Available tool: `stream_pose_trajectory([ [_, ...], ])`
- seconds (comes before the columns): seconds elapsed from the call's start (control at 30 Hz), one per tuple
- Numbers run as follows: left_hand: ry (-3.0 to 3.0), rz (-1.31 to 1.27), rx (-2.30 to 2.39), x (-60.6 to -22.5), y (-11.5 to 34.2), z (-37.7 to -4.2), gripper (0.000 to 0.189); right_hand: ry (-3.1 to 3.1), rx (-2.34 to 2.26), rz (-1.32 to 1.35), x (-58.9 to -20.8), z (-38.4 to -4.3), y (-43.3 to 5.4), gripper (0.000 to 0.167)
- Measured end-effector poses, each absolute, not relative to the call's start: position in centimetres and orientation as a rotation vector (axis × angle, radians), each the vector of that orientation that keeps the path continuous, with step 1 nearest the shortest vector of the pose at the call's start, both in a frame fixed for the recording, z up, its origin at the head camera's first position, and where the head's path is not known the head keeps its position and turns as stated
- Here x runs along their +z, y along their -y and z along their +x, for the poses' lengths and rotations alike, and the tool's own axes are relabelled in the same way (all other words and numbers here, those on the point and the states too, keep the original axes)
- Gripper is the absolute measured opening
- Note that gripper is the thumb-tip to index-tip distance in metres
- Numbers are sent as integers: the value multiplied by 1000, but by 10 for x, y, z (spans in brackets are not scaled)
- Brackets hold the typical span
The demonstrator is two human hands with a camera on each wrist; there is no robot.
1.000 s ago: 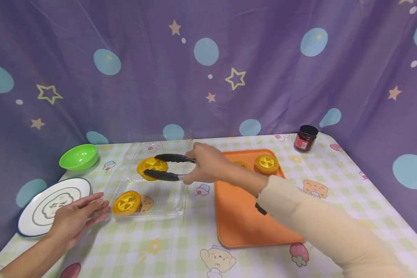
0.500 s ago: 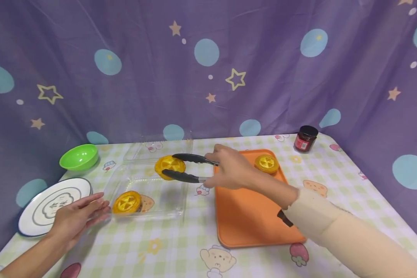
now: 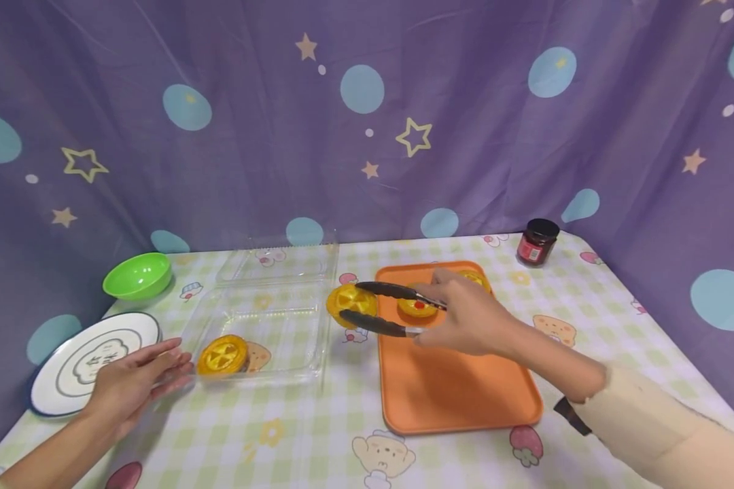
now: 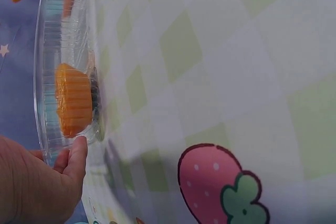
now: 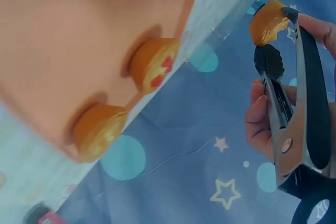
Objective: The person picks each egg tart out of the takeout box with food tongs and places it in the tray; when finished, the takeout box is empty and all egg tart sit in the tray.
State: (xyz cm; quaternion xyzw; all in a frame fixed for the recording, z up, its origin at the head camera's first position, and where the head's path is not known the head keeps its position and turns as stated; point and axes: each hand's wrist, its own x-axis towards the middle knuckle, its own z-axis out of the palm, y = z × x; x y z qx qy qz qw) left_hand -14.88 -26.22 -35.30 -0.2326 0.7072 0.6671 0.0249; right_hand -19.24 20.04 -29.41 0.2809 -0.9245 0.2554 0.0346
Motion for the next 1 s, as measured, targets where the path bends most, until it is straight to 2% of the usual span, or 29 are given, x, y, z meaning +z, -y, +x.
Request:
stream_pose_trajectory([
  [0.3, -2189, -719, 2052, -353, 263, -149, 54, 2894, 772, 815, -306, -172, -229, 66],
  [0.6, -2176, -733, 2052, -352, 262, -148, 55, 2942, 722, 776, -324, -158, -252, 68],
  [1.0, -2191, -690, 2050, -352, 263, -148, 54, 3031, 678, 719, -330, -153, -259, 74],
])
